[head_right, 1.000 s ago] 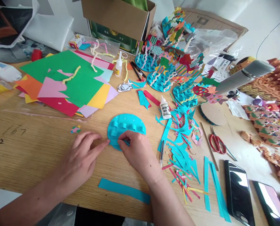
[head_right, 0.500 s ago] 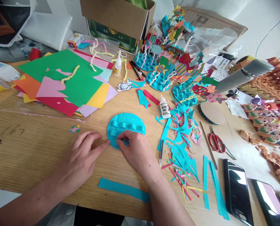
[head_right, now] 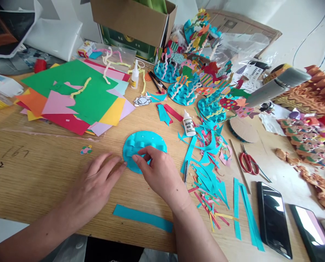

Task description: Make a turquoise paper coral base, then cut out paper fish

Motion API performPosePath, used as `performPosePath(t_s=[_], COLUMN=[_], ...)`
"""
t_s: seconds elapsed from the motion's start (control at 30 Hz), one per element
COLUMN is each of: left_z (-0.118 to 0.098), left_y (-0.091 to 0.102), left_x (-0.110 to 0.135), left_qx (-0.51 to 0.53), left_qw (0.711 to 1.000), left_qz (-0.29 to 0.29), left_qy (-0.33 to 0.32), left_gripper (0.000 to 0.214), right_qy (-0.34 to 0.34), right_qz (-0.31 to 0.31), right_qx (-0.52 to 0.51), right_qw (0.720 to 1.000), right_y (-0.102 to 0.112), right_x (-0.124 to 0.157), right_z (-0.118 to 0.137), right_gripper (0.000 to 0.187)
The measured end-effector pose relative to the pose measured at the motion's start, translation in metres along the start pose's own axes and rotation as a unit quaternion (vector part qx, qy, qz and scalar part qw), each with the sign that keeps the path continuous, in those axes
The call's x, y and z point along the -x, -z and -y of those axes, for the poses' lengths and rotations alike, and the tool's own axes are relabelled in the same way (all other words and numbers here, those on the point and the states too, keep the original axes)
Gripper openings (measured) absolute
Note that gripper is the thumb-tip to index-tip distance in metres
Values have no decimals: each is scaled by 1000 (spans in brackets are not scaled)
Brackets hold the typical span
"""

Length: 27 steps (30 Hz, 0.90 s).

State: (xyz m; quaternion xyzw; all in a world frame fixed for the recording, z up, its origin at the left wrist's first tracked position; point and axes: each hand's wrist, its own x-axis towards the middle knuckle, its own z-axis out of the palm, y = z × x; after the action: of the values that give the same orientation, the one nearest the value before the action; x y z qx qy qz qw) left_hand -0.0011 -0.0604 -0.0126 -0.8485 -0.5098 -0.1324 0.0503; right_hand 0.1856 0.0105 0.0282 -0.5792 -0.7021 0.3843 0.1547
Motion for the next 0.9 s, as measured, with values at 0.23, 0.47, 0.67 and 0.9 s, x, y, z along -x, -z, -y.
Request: performPosePath(t_s=[0.23, 0.47, 0.67, 0.9], left_z=[-1, -1, -2, 2], left_y=[-2, -1, -1, -5], left_x=[0, -1, -3, -4], left_qx=[-18, -29, -30, -21], left_qw=[999, 998, 997, 997], left_qz=[-15, -16, -31, -40], left_qy=[-29, -48, -56, -70], left_gripper=[38, 34, 34, 36], right_qy=[-14, -31, -52, -52], right_qz=[35, 53, 62, 58], right_qx=[-132, -215, -288, -307], right_qw=[991, 975, 954, 949], right_y=[8, 9, 6, 5], right_x=[0, -3, -9, -10], right_z=[-8, -9, -7, -6], right_gripper=[34, 35, 39, 33])
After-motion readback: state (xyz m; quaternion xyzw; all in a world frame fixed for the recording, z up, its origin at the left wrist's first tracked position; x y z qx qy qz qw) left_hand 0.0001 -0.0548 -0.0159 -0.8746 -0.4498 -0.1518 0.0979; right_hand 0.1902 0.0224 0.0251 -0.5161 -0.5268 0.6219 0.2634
